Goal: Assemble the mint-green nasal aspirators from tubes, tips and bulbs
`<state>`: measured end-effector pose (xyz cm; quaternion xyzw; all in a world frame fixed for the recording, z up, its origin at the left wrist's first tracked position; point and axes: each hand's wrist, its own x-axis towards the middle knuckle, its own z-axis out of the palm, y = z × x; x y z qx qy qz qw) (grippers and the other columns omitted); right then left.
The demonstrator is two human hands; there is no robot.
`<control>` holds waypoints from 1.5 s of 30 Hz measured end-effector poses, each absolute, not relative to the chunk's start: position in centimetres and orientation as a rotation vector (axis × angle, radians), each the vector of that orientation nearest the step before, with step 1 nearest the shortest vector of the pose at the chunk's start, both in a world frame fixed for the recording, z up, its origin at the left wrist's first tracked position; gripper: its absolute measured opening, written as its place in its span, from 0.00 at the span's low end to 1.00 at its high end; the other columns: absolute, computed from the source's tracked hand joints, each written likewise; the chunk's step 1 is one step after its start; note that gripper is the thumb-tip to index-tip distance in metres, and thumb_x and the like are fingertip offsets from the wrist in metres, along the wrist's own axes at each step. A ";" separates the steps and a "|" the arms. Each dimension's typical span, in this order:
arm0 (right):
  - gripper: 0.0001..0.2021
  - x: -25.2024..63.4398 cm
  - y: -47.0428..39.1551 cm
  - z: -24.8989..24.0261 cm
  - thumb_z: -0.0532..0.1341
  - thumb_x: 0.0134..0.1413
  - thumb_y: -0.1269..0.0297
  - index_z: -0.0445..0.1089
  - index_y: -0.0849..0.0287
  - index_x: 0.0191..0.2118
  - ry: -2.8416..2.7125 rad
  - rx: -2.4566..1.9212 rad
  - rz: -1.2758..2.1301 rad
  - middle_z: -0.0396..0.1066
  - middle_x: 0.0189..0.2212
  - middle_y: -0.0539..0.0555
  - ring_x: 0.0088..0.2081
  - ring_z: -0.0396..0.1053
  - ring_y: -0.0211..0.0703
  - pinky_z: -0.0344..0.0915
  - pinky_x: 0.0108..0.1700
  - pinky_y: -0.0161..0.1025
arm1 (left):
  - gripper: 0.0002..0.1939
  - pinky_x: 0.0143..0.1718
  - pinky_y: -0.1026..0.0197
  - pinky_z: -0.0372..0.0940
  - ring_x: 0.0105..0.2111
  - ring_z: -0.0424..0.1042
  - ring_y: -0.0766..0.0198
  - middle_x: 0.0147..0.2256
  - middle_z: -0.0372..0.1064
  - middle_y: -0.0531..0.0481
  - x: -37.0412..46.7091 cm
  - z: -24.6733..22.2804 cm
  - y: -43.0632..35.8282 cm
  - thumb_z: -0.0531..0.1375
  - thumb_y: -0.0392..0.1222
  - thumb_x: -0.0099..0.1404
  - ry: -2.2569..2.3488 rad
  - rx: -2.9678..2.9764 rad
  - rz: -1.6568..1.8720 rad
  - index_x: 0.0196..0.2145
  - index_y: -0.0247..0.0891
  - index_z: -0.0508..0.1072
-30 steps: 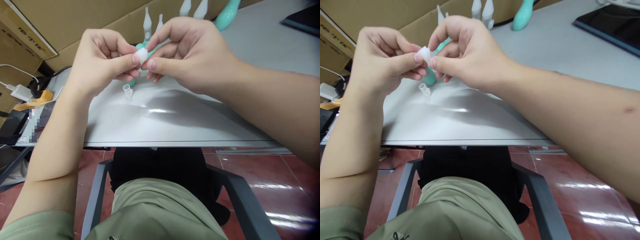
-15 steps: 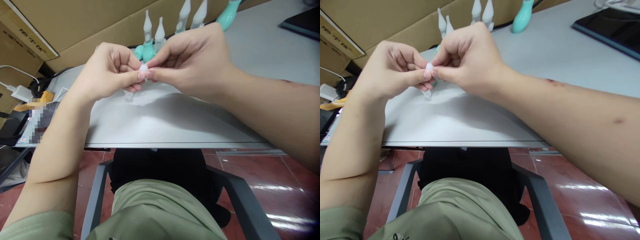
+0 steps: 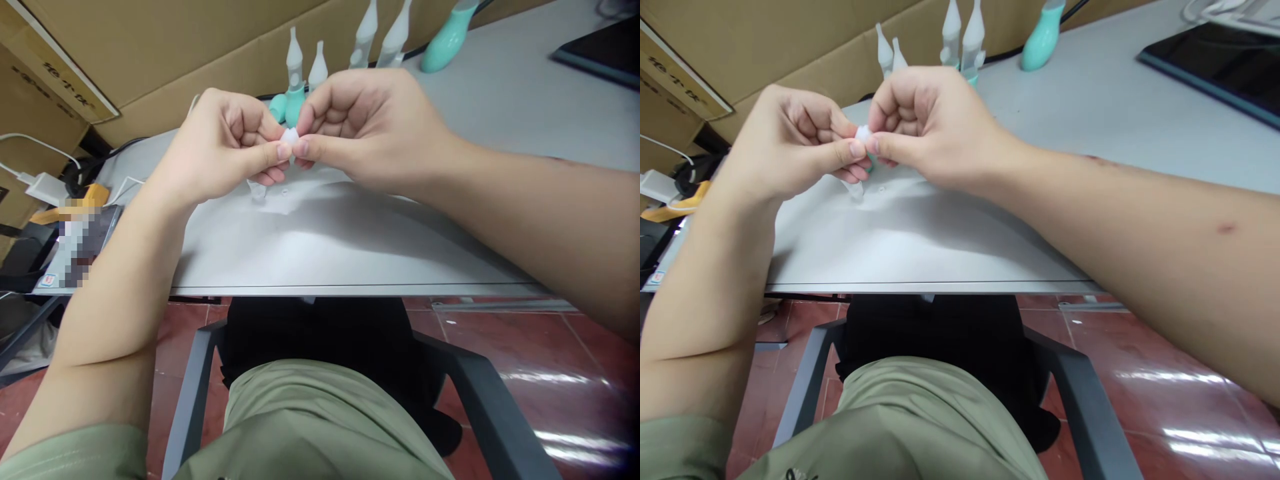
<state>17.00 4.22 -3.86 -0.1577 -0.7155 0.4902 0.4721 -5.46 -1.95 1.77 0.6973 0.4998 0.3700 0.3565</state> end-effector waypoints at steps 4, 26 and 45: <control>0.27 17.1 3.9 -4.0 0.91 0.52 0.42 0.79 0.53 0.37 -1.757 -0.430 1.248 0.82 0.33 0.48 0.37 0.81 0.36 0.81 0.43 0.34 | 0.10 0.42 0.57 0.88 0.37 0.93 0.56 0.34 0.89 0.53 -5.7 1.4 -1.7 0.83 0.41 0.70 1.317 1.841 0.958 0.34 0.42 0.88; 0.11 15.9 3.4 -3.8 0.84 0.63 0.79 0.83 0.63 0.41 -1.549 -0.414 1.294 0.83 0.30 0.47 0.33 0.82 0.31 0.83 0.40 0.27 | 0.16 0.45 0.56 0.86 0.41 0.93 0.55 0.39 0.92 0.48 -5.2 2.0 -1.8 0.88 0.48 0.65 1.294 1.736 0.973 0.34 0.44 0.87; 0.16 15.6 3.1 -4.0 0.74 0.74 0.79 0.74 0.52 0.37 -1.635 -0.516 1.317 0.81 0.33 0.49 0.37 0.85 0.37 0.85 0.43 0.32 | 0.14 0.45 0.55 0.85 0.37 0.90 0.60 0.33 0.88 0.53 -4.6 2.3 -2.3 0.86 0.42 0.69 1.256 1.723 1.019 0.33 0.40 0.87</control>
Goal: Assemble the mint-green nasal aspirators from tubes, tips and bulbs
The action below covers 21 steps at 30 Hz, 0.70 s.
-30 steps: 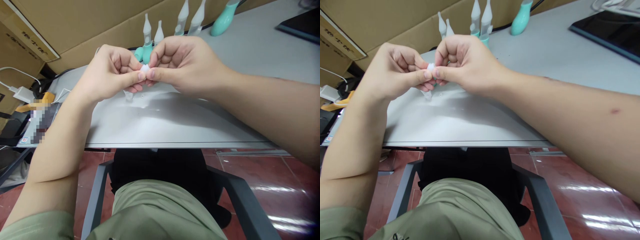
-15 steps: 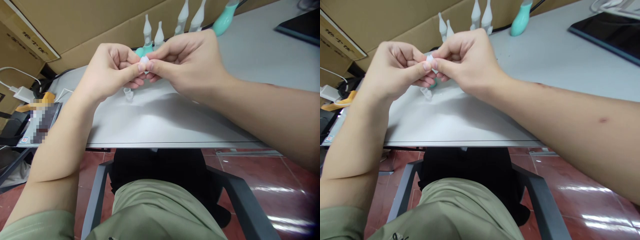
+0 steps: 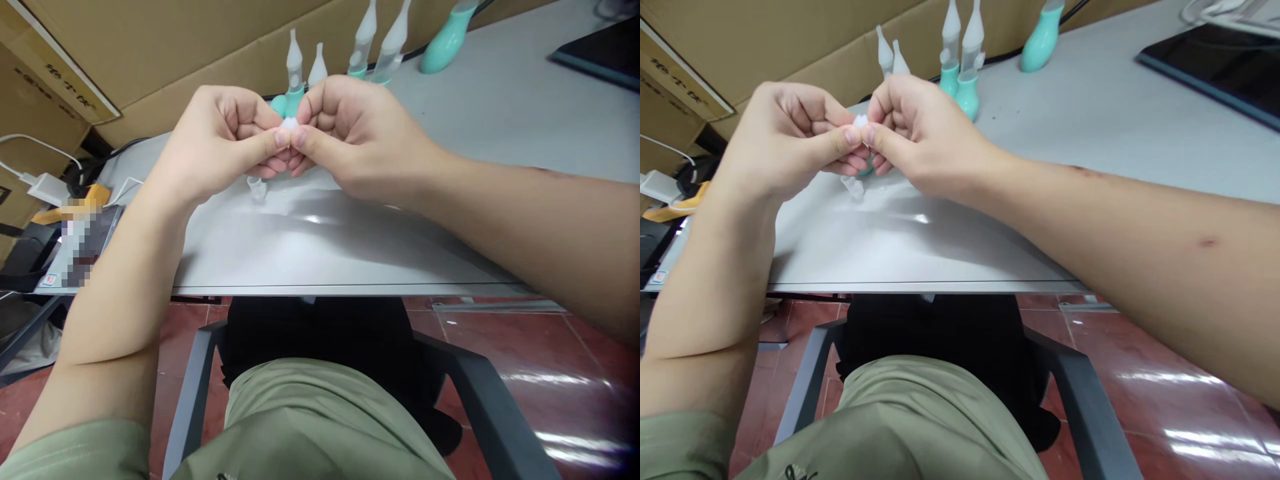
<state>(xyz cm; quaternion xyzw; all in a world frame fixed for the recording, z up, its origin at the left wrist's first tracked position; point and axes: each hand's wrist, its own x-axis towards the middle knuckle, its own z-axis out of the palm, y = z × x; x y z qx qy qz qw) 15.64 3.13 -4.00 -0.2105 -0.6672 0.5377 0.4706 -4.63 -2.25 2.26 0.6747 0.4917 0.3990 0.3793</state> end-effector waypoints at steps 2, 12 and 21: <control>0.15 15.7 3.4 -4.0 0.73 0.76 0.78 0.73 0.52 0.39 -1.665 -0.508 1.354 0.82 0.33 0.49 0.38 0.85 0.36 0.85 0.43 0.31 | 0.13 0.48 0.54 0.86 0.37 0.89 0.61 0.34 0.89 0.53 -4.6 2.4 -2.4 0.85 0.43 0.70 1.287 1.715 0.986 0.34 0.41 0.88; 0.13 15.7 3.6 -3.7 0.68 0.80 0.80 0.71 0.62 0.40 -1.571 -0.502 1.527 0.81 0.28 0.49 0.31 0.83 0.33 0.83 0.39 0.28 | 0.18 0.64 0.33 0.87 0.44 0.91 0.50 0.38 0.91 0.49 -5.2 2.2 -2.1 0.86 0.55 0.68 1.295 1.729 0.905 0.35 0.43 0.87; 0.16 16.4 4.1 -3.1 0.69 0.75 0.84 0.72 0.59 0.36 -1.481 -0.540 1.703 0.77 0.25 0.49 0.28 0.80 0.35 0.80 0.35 0.29 | 0.15 0.62 0.34 0.87 0.45 0.92 0.49 0.40 0.91 0.46 -4.9 3.0 -2.8 0.86 0.47 0.67 1.343 1.709 0.875 0.38 0.40 0.88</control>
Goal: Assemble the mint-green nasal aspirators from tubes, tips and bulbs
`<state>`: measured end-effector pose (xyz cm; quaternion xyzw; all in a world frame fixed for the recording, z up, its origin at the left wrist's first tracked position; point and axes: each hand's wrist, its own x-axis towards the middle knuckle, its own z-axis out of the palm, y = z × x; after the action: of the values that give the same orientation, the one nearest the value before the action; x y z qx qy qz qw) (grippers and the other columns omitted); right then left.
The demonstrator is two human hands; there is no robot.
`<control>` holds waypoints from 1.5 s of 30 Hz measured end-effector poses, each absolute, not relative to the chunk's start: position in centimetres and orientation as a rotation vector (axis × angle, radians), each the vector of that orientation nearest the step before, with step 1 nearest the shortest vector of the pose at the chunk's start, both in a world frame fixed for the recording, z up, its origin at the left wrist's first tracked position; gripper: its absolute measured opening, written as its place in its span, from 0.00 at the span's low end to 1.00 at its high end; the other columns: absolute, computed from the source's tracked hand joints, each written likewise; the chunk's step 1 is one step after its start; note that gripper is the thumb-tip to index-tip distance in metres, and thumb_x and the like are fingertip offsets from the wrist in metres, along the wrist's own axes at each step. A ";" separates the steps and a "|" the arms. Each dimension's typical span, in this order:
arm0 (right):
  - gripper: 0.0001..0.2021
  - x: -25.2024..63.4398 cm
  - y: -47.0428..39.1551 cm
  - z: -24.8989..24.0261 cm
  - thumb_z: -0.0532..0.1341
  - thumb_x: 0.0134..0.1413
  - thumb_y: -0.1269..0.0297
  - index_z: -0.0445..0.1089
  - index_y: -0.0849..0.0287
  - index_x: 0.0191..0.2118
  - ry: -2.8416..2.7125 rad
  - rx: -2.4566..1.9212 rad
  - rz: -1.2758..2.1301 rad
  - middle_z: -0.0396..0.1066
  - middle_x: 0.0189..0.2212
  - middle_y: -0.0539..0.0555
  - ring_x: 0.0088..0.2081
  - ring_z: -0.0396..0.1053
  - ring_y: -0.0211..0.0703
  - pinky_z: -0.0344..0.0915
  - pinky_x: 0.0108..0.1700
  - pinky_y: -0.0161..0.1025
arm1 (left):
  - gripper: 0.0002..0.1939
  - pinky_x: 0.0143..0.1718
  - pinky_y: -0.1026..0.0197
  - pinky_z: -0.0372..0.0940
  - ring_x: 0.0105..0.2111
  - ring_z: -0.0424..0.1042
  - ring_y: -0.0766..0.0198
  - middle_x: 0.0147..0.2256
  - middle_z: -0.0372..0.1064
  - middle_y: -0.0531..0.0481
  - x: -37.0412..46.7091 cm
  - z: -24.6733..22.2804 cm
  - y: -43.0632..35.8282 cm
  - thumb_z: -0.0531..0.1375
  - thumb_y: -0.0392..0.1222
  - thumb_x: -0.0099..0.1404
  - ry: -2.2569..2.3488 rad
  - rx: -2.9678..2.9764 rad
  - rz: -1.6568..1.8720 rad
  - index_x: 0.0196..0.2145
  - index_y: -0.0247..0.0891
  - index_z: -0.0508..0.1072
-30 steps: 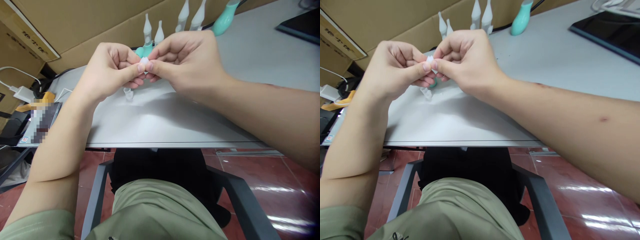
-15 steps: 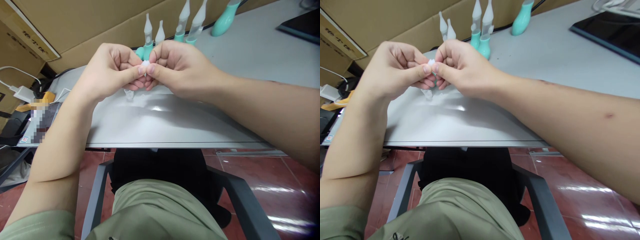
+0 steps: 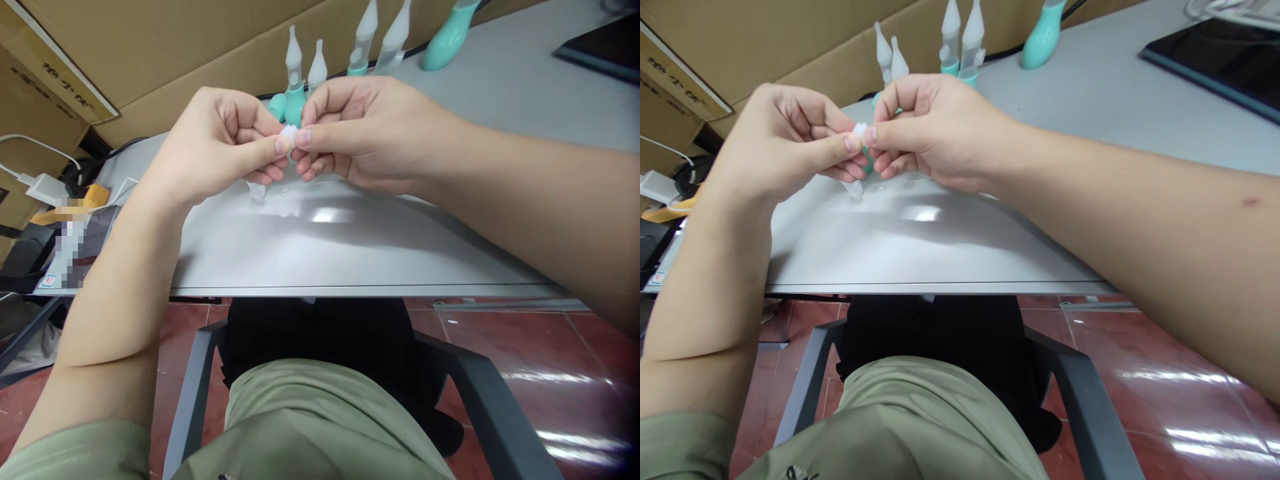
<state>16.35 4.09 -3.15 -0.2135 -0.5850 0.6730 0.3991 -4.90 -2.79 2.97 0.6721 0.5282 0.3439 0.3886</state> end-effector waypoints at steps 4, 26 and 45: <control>0.15 16.7 3.9 -3.0 0.69 0.77 0.79 0.75 0.61 0.34 -1.435 -0.577 1.772 0.79 0.29 0.52 0.30 0.80 0.34 0.81 0.37 0.30 | 0.17 0.64 0.30 0.88 0.42 0.92 0.51 0.40 0.91 0.45 -5.0 3.2 -2.8 0.87 0.49 0.68 1.366 1.779 0.846 0.38 0.37 0.88; 0.13 16.9 2.5 -2.7 0.73 0.66 0.82 0.89 0.55 0.38 -2.333 -0.798 1.043 0.85 0.35 0.48 0.38 0.77 0.38 0.71 0.48 0.40 | 0.04 0.30 0.58 0.72 0.27 0.82 0.60 0.29 0.88 0.51 -9.0 5.9 -3.4 0.80 0.40 0.60 1.427 2.262 0.439 0.35 0.41 0.93; 0.10 17.0 3.6 -4.4 0.78 0.66 0.67 0.88 0.57 0.51 -2.541 -0.583 0.838 0.83 0.41 0.53 0.42 0.77 0.44 0.71 0.47 0.43 | 0.20 0.37 0.56 0.71 0.32 0.82 0.60 0.35 0.87 0.58 -6.9 5.9 -2.7 0.74 0.53 0.66 1.673 2.247 -0.465 0.54 0.49 0.91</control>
<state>17.00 3.64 -4.43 -0.2087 -0.9091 0.2997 0.2002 -6.92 -2.66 5.87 0.7823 0.5824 -0.1618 0.1503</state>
